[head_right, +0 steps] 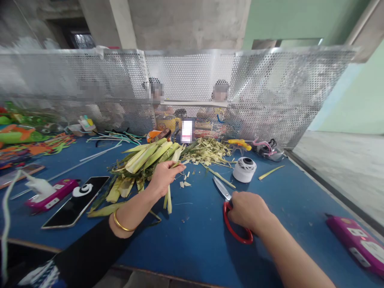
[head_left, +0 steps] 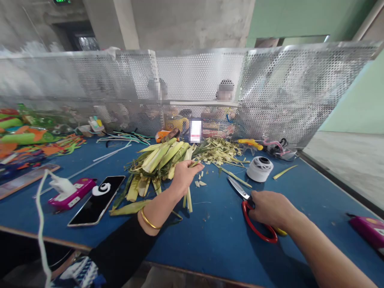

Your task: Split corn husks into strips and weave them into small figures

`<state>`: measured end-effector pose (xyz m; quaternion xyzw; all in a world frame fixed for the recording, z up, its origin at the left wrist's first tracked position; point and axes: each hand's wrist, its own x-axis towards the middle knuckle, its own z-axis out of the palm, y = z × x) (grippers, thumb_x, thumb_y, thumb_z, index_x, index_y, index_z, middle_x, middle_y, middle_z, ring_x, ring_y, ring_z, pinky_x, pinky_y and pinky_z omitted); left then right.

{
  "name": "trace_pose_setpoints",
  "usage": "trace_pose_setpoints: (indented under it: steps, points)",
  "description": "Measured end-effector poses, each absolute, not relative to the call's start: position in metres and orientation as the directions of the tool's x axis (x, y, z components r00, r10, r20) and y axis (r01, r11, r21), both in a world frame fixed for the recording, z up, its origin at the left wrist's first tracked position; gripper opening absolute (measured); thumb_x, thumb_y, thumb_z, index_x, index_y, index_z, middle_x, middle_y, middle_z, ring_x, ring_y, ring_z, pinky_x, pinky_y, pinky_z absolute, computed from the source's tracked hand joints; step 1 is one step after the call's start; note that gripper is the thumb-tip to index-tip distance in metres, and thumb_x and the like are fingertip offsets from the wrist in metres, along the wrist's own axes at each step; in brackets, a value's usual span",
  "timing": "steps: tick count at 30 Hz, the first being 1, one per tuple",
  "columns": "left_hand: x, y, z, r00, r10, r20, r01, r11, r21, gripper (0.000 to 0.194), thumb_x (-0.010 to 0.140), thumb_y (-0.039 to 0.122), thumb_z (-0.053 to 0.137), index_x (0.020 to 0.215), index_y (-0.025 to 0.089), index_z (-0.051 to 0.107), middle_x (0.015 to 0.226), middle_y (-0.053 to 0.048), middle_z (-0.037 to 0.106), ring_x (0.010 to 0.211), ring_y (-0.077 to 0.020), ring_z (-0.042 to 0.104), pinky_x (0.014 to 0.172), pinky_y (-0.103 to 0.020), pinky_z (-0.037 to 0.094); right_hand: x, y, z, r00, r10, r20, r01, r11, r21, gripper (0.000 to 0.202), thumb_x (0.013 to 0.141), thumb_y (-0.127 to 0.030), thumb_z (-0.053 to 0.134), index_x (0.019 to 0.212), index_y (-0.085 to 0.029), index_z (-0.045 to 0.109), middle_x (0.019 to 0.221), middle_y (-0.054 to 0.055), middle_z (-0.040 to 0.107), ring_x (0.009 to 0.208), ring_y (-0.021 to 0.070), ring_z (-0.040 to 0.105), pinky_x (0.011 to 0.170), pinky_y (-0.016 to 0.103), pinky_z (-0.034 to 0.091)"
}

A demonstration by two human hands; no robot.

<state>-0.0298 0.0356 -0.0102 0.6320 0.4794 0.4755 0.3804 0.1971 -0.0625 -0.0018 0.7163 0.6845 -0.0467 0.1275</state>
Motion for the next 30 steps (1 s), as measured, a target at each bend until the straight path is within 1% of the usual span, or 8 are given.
trace_pose_setpoints:
  steps: [9,13,15,17,19,22,25,30]
  points:
    - [-0.031,0.035,-0.002,-0.024,0.988,0.153,0.159,-0.147,0.976,0.017,0.064,0.034,0.071,0.069,0.018,0.069,0.060,-0.002,0.060,0.053,-0.0108,0.039,0.047,-0.026,0.032,0.201,-0.049,-0.021,0.027,0.997,-0.071,0.999,-0.028,-0.019,0.043,0.078,-0.019,0.052,0.120,-0.009,0.057,0.098,0.020,0.069,0.089,0.0320,0.067,0.068,0.034,0.042]
    - [-0.032,0.040,-0.006,-0.037,0.987,0.159,0.165,-0.151,0.975,0.018,0.064,0.034,0.070,0.071,0.017,0.069,0.057,0.000,0.058,0.051,-0.0102,0.039,0.048,-0.026,0.032,0.202,-0.044,-0.021,-0.045,0.995,-0.092,0.823,-0.015,-0.568,0.045,0.077,-0.030,0.056,0.120,-0.015,0.060,0.082,0.008,0.067,0.069,0.0230,0.062,0.065,0.034,0.045]
    - [-0.033,0.041,-0.007,-0.037,0.980,0.194,0.191,-0.184,0.964,0.019,0.064,0.035,0.070,0.070,0.017,0.070,0.057,0.000,0.058,0.052,-0.0106,0.040,0.049,-0.026,0.033,0.199,-0.046,-0.020,-0.146,0.979,-0.143,0.476,-0.057,-0.878,0.047,0.074,-0.032,0.062,0.118,-0.018,0.060,0.078,0.003,0.063,0.057,0.0155,0.055,0.061,0.032,0.047]
    - [-0.033,0.042,-0.008,-0.036,0.971,0.235,0.223,-0.221,0.949,0.019,0.065,0.035,0.070,0.070,0.017,0.070,0.059,0.000,0.061,0.055,-0.0115,0.043,0.051,-0.026,0.034,0.193,-0.050,-0.019,-0.254,0.959,-0.127,0.092,-0.107,-0.990,0.045,0.071,-0.032,0.068,0.114,-0.020,0.061,0.078,0.001,0.060,0.055,0.0116,0.050,0.062,0.031,0.049]
    - [-0.033,0.042,-0.008,-0.040,0.963,0.266,0.250,-0.248,0.936,0.019,0.066,0.036,0.070,0.070,0.017,0.070,0.061,-0.001,0.063,0.057,-0.0128,0.046,0.052,-0.027,0.035,0.184,-0.056,-0.018,-0.310,0.947,-0.081,-0.156,-0.135,-0.979,0.039,0.071,-0.034,0.073,0.106,-0.021,0.063,0.076,-0.001,0.056,0.057,0.0103,0.048,0.065,0.031,0.050]
    - [-0.033,0.040,-0.008,-0.038,0.953,0.302,0.289,-0.279,0.916,0.020,0.068,0.037,0.069,0.069,0.016,0.069,0.063,-0.002,0.064,0.059,-0.0147,0.051,0.053,-0.027,0.036,0.169,-0.064,-0.016,-0.394,0.915,-0.087,-0.338,-0.232,-0.912,0.047,0.073,-0.060,0.069,0.100,-0.021,0.064,0.077,0.001,0.053,0.063,0.0127,0.049,0.071,0.034,0.051]
    - [-0.032,0.036,-0.005,-0.048,0.946,0.322,0.344,-0.287,0.894,0.020,0.070,0.037,0.069,0.068,0.016,0.069,0.060,-0.002,0.063,0.060,-0.0155,0.053,0.055,-0.027,0.037,0.163,-0.068,-0.014,-0.478,0.874,-0.090,-0.409,-0.312,-0.858,0.066,0.069,-0.080,0.056,0.097,-0.021,0.064,0.077,0.003,0.052,0.067,0.0158,0.052,0.072,0.036,0.052]
    - [-0.031,0.031,-0.001,-0.047,0.944,0.327,0.394,-0.283,0.874,0.015,0.073,0.032,0.068,0.070,0.017,0.070,0.059,0.000,0.064,0.060,-0.0154,0.055,0.057,-0.026,0.040,0.166,-0.069,-0.012,-0.584,0.809,-0.062,-0.430,-0.373,-0.822,0.071,0.079,-0.082,0.036,0.101,-0.020,0.063,0.069,-0.001,0.049,0.043,0.0068,0.034,0.050,0.027,0.046]
